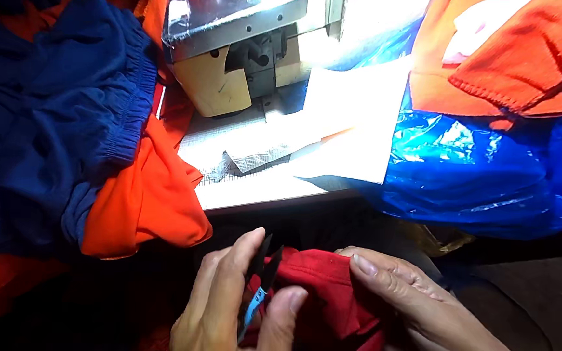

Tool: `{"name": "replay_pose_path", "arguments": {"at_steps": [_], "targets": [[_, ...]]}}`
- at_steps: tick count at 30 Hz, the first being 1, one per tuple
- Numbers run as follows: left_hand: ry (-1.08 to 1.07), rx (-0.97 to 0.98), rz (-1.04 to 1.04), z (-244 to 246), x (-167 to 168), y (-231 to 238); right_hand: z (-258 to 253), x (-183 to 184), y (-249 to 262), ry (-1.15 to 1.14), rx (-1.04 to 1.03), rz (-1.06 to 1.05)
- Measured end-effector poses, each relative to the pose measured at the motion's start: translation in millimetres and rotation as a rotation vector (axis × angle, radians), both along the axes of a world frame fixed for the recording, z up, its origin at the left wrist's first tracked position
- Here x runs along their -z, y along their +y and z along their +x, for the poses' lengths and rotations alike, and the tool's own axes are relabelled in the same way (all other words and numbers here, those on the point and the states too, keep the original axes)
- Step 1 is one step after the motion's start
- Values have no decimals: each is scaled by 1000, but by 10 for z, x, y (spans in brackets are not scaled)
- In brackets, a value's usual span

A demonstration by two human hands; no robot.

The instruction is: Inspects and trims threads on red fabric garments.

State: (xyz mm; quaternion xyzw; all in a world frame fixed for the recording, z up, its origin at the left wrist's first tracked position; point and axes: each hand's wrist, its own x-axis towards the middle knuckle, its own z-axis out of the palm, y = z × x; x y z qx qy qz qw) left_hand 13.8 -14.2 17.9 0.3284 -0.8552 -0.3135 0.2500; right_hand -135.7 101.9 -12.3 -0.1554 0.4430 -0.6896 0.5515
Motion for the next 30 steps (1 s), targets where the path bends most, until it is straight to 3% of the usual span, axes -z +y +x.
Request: {"name": "replay_pose_path", "arguments": {"at_steps": [6,11,21,30], "targets": [[-31,123,-33,-17,-194,226,-12,-60,-14,5,11,37],[-152,124,-137,-24,-222,253,-29,-65,-4,104,-5,17],[-197,128,-150,-9,-258,239,-26,-51,25,251,-21,-35],[113,79,-41,-82,-63,235,13,-108,13,188,17,-31]]}}
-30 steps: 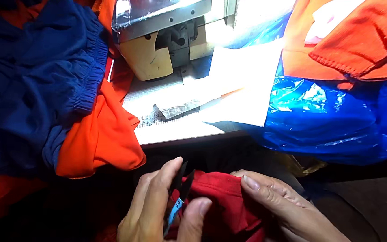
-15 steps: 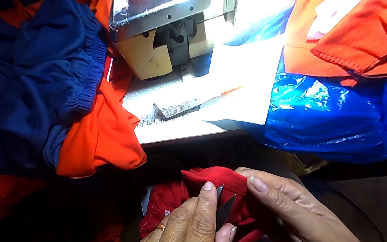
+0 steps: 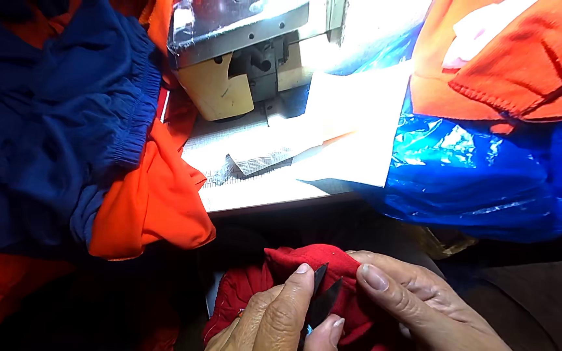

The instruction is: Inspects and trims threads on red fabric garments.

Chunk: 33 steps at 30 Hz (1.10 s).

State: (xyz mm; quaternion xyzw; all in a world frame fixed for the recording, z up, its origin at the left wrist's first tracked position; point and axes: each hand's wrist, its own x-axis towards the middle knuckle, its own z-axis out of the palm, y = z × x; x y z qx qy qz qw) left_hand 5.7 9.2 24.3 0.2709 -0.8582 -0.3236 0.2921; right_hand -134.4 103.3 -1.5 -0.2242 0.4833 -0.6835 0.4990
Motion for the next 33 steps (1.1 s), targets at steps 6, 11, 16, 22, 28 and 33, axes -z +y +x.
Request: {"name": "replay_pose_path", "arguments": {"at_steps": [6,11,16,22,28,33], "targets": [[45,-23,46,-36,56,-32,44,73,-18,-13,37,-59],[-36,24,21,10,-4,-35,35,10,-36,-155,83,16],[-136,65,-46,44,-72,-30,38,12,-31,-185,88,29],[-198,75,-63,56,-134,-35,27,39,-18,-135,79,13],[-174,61,-27,47,-133,-26,32,-54,-56,-197,113,65],[-88,46,23,29,-74,-15,25,13,-21,-135,49,15]]}}
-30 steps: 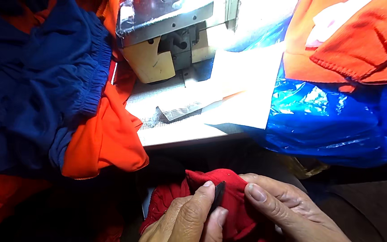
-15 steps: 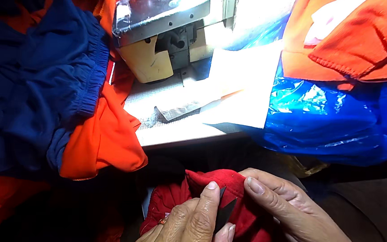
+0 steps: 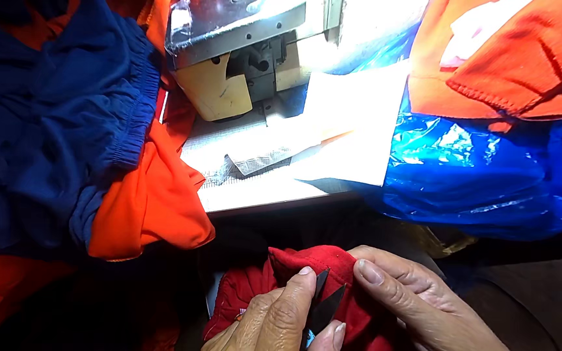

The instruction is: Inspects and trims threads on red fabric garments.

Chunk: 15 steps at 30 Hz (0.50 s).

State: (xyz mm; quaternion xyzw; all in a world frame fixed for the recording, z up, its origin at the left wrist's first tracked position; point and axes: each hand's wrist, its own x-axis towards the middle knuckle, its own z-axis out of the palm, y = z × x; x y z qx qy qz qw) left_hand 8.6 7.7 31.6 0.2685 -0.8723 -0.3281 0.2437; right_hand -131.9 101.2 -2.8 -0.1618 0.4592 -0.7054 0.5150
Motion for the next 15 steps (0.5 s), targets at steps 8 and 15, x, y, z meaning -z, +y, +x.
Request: {"name": "replay_pose_path", "arguments": {"at_steps": [8,15], "targets": [[118,-44,67,-32,126,-29,50,94,-34,14,73,-63],[-35,45,-33,7,-3,15,20,17,-54,19,90,38]]}}
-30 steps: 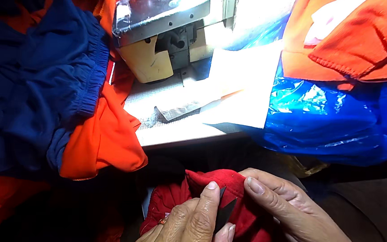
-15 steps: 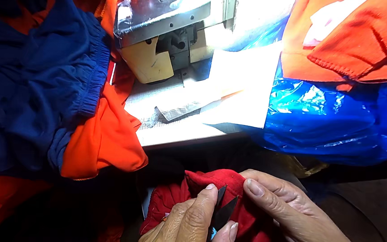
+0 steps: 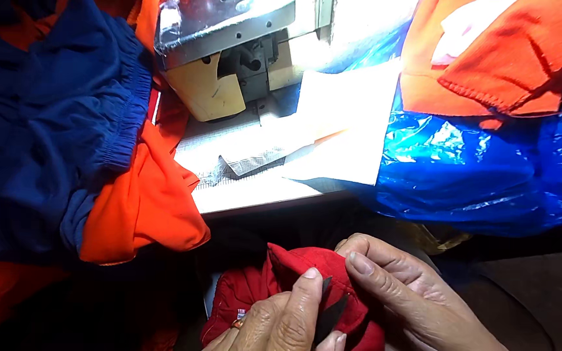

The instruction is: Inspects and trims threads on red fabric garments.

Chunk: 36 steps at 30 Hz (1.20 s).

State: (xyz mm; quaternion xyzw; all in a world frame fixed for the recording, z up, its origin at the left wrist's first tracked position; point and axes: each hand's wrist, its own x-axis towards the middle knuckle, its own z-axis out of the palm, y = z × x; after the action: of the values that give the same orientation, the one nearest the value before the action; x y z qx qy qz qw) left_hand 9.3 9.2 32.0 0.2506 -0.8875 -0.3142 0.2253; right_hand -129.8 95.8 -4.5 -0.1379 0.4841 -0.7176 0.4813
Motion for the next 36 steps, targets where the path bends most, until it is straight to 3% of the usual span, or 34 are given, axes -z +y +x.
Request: {"name": "replay_pose_path", "arguments": {"at_steps": [8,14,18,27,36], "targets": [[-77,15,-32,13,-27,31,12,116,22,8,-6,-90],[-94,15,-28,19,-34,22,4,24,15,30,12,4],[-100,7,-21,12,-46,22,2,130,24,49,-14,-94],[-111,17,0,18,-49,15,4,138,37,50,-9,-79],[-20,-15,-1,-41,29,49,14,103,41,5,-23,-89]]}}
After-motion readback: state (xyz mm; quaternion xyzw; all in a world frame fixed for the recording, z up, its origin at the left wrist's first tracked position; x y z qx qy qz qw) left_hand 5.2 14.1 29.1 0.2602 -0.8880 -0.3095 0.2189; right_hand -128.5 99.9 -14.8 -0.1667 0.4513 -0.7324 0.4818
